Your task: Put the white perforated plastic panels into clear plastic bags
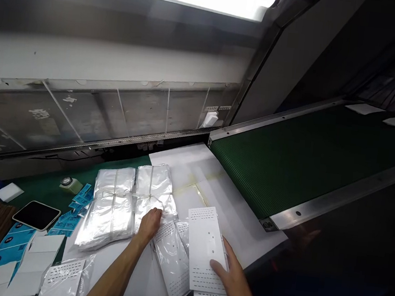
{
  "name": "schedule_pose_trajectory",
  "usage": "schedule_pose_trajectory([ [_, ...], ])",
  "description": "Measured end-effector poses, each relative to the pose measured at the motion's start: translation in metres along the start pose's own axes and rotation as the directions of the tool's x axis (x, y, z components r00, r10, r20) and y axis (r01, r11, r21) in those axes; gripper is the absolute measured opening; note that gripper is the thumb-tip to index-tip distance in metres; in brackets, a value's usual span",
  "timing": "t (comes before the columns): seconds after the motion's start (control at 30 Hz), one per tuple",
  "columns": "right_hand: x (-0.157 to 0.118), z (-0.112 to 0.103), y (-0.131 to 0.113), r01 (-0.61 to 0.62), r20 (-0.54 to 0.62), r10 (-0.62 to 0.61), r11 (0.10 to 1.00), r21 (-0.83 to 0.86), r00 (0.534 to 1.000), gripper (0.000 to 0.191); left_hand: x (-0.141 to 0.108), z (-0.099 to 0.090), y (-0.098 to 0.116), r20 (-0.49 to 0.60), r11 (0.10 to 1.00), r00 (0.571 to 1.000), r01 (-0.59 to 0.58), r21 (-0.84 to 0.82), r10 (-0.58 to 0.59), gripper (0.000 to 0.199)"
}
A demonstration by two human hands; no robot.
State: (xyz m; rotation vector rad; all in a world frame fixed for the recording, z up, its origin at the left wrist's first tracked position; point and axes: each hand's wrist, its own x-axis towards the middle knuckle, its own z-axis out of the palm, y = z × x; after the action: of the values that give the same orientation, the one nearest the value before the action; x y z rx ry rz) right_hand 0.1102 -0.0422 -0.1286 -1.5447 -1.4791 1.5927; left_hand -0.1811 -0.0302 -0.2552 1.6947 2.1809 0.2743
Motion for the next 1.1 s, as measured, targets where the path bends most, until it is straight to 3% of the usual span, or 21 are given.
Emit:
schedule_pose_trajectory([
  [0.17, 0.001, 0.010, -0.009, -0.054, 0.095, 0.049, 0.997, 0.052, 0.994, 0.085, -0.007, 0.001, 0.002, -0.051, 1.000, 0.998, -0.022, -0.013, 0.021, 0.034],
  [0.43, -0.003, 0.010, -0.003, -0.031, 0.081, 0.027, 0.998, 0.050, 0.996, 0.083, -0.008, -0.001, 0.003, 0.012, 0.997, 0.998, -0.066, -0.031, 0.066, 0.021],
  [0.7, -0.004, 0.016, -0.001, -0.034, 0.124, 0.027, 0.998, 0.053, 0.992, 0.077, -0.013, 0.000, -0.004, -0.026, 0.965, 1.000, -0.005, -0.262, -0.002, 0.024],
  [0.87, 0.001, 0.031, -0.012, -0.044, 0.182, 0.021, 0.991, 0.124, 0.983, 0.077, -0.012, -0.001, -0.010, -0.054, 0.864, 0.991, 0.080, -0.498, -0.123, 0.026],
  [1.1, 0.031, 0.068, -0.020, -0.079, 0.208, 0.022, 0.959, 0.272, 0.978, 0.077, -0.009, -0.015, -0.020, 0.071, 0.610, 0.963, 0.220, -0.761, -0.259, 0.026],
])
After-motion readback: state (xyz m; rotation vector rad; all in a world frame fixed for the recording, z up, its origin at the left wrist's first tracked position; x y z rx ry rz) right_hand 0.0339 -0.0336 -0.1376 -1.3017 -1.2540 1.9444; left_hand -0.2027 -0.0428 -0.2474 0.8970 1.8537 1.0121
